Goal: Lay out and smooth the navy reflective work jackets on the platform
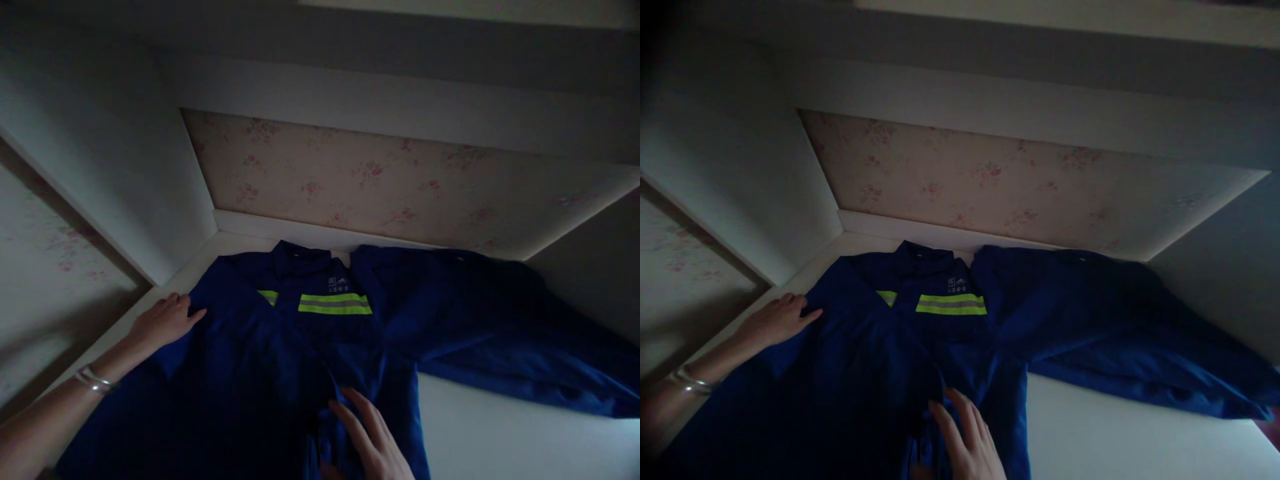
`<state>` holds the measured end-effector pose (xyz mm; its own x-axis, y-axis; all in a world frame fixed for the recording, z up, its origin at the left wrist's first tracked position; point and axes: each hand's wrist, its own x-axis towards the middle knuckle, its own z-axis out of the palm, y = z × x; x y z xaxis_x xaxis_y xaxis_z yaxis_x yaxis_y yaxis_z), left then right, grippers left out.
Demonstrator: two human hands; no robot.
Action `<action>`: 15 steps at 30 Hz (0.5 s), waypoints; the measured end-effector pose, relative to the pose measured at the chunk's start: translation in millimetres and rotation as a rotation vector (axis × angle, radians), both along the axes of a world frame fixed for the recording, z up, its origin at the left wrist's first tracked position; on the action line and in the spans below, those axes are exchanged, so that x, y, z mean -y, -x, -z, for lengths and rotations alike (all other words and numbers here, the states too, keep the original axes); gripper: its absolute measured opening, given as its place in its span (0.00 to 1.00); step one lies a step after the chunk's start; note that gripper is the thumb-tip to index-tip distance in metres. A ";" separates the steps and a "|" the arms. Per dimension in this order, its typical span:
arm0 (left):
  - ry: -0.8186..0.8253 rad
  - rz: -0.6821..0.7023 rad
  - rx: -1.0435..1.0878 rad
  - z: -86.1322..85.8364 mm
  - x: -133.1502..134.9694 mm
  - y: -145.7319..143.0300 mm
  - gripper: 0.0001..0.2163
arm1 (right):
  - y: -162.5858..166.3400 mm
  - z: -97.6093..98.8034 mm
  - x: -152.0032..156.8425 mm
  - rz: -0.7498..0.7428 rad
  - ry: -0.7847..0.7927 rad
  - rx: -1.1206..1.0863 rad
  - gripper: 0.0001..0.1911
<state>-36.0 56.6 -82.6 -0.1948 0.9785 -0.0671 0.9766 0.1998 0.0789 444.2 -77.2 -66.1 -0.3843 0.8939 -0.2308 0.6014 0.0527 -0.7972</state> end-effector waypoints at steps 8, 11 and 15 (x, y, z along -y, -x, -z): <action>0.098 0.080 0.285 1.1 14.0 38.9 0.21 | 17.0 19.4 -23.6 -0.323 -0.206 0.275 0.27; 0.146 0.023 0.436 -11.0 8.1 63.5 0.22 | 13.8 20.1 -21.6 -0.408 -0.224 0.209 0.29; 0.144 -0.061 0.505 -12.5 -1.5 83.1 0.23 | 13.1 30.6 -22.1 -0.475 -0.194 0.151 0.19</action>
